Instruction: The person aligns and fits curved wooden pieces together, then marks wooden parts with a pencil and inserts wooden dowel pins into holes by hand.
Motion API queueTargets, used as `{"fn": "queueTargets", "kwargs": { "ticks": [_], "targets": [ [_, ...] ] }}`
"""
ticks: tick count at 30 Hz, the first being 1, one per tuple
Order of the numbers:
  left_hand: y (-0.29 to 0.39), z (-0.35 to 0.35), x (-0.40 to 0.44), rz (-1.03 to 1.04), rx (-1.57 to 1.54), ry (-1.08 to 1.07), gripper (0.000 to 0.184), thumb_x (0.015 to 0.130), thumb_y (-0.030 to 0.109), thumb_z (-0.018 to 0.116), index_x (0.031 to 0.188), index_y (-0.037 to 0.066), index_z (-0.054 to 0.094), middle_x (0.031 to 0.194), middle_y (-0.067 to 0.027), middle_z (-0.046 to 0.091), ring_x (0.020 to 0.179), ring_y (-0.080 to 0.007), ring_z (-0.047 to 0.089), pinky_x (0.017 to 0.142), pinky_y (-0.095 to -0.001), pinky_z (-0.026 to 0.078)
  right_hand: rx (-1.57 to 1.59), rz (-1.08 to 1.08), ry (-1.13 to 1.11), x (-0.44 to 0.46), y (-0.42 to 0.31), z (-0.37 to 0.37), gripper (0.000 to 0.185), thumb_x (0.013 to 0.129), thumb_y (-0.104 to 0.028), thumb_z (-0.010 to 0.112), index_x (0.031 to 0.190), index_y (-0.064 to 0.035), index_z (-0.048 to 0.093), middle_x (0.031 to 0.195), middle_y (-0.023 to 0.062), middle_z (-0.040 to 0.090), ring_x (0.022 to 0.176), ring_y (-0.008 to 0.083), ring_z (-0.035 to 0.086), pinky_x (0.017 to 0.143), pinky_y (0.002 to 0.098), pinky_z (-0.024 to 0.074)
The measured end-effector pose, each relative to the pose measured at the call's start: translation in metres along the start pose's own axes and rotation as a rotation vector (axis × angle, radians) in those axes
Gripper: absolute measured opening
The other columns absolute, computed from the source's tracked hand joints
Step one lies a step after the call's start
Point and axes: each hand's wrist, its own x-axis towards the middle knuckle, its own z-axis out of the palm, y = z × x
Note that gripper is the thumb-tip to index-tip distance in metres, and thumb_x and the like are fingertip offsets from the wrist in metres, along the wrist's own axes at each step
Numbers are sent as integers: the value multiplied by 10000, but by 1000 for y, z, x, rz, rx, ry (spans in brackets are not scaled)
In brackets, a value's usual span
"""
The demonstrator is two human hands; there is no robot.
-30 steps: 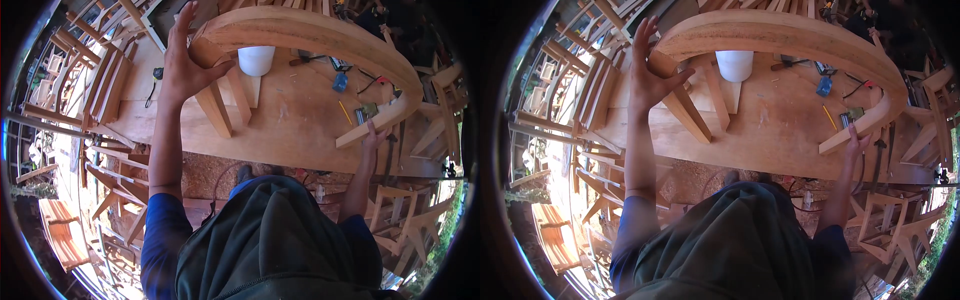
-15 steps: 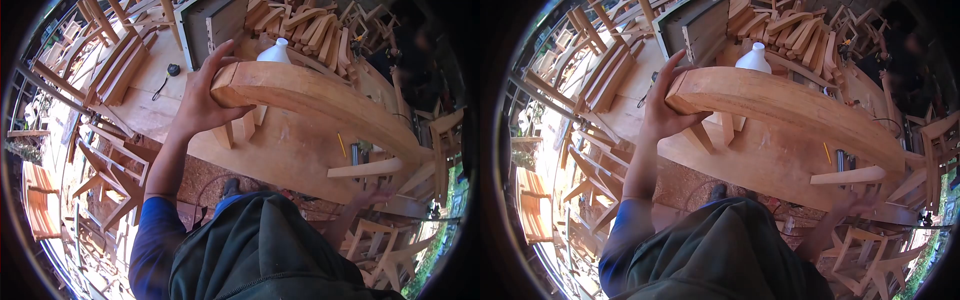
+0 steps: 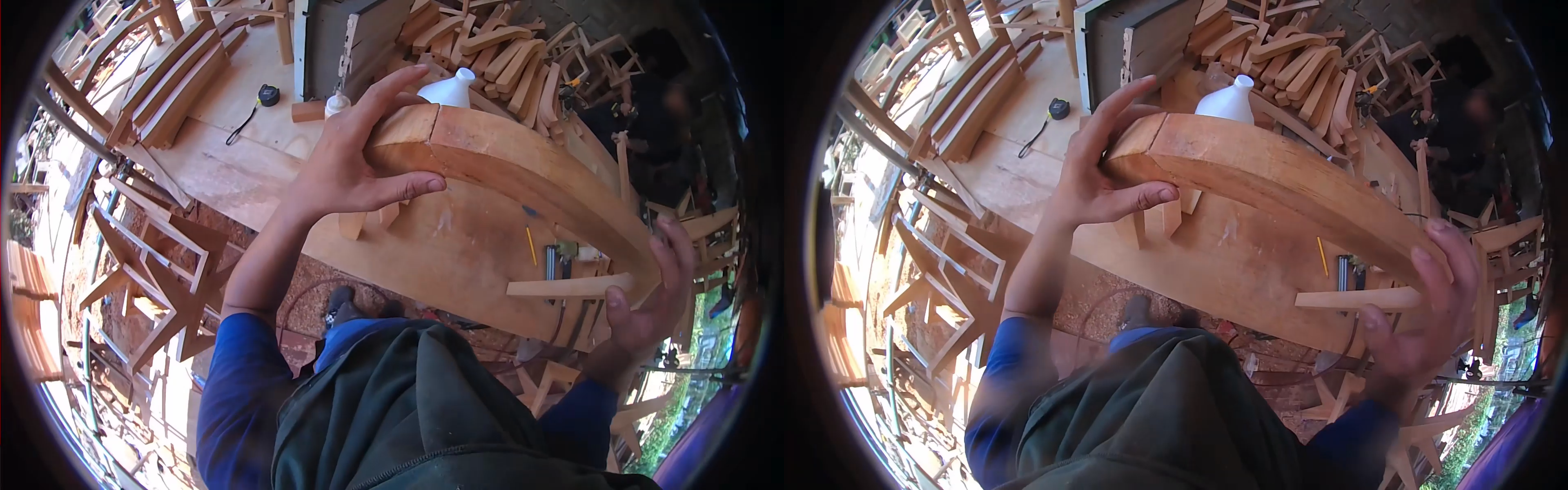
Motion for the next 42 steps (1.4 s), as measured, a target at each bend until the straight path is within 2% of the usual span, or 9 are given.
{"fn": "queueTargets", "kwargs": {
  "ticks": [5, 7, 11, 14, 17, 29, 35, 41, 42],
  "targets": [
    [14, 1, -3, -51, 117, 58, 998, 633, 347, 985, 1457, 69, 496, 1243, -139, 695, 1140, -319, 685, 988, -403, 522, 14, -113, -326, 85, -42, 10, 877, 810, -532, 799, 1449, -19, 484, 1433, 241, 531, 1287, 416, 557, 1102, 518, 439],
    [13, 0, -7, -67, 172, 15, 871, 612, 286, 975, 1342, 66, 554, 1164, -141, 700, 1076, -345, 689, 924, -411, 541, 83, -121, -402, 97, -49, 26, 970, 765, -514, 846, 1487, -13, 436, 1472, 239, 517, 1347, 405, 524, 1146, 508, 402],
    [10, 0, -9, -99, 161, -18, 644, 586, 173, 917, 1127, 54, 588, 975, -145, 680, 905, -378, 684, 768, -431, 550, 28, -148, -520, 112, -62, 47, 1009, 697, -301, 916, 1518, -26, 397, 1423, 225, 538, 1263, 417, 568, 1054, 474, 472],
    [16, -8, -6, -88, 167, -80, 532, 629, 129, 853, 1032, 28, 521, 956, -195, 667, 915, -420, 665, 760, -494, 528, 22, -126, -604, 115, -61, 57, 965, 675, -126, 882, 1517, -43, 418, 1310, 207, 575, 1105, 416, 634, 905, 454, 544],
    [12, -9, -6, 2, 165, -78, 521, 633, 126, 846, 1006, 20, 499, 917, -180, 649, 908, -412, 666, 753, -493, 526, 11, -93, -665, 118, -60, 56, 1001, 612, 29, 830, 1523, -47, 423, 1226, 196, 591, 1024, 418, 638, 851, 471, 534],
    [16, -6, -10, 20, 214, -102, 532, 648, 153, 835, 1044, 29, 502, 880, -184, 658, 885, -407, 673, 712, -500, 523, -13, -147, -697, 114, -62, 51, 1039, 578, 43, 808, 1539, -69, 429, 1136, 170, 574, 931, 387, 635, 793, 457, 527],
    [14, -2, -7, -93, 268, -121, 597, 604, 138, 830, 1122, 53, 547, 971, -170, 655, 928, -414, 651, 775, -475, 521, -36, -192, -651, 115, -58, 56, 1015, 612, 48, 779, 1549, -66, 404, 1106, 176, 562, 902, 397, 624, 767, 465, 523],
    [8, -2, -3, 41, 283, -61, 614, 664, 164, 812, 1180, 11, 516, 936, -239, 680, 943, -441, 668, 800, -513, 544, -13, -209, -592, 114, -54, 63, 1023, 652, -1, 809, 1568, -122, 371, 1037, 142, 515, 899, 368, 618, 717, 445, 531],
    [5, -1, -2, 23, 275, -66, 638, 659, 160, 817, 1208, 24, 522, 999, -220, 678, 987, -429, 661, 843, -494, 539, -17, -206, -583, 114, -49, 66, 1006, 665, -4, 798, 1567, -130, 370, 1047, 147, 518, 910, 376, 620, 722, 450, 534]
  ]
}}
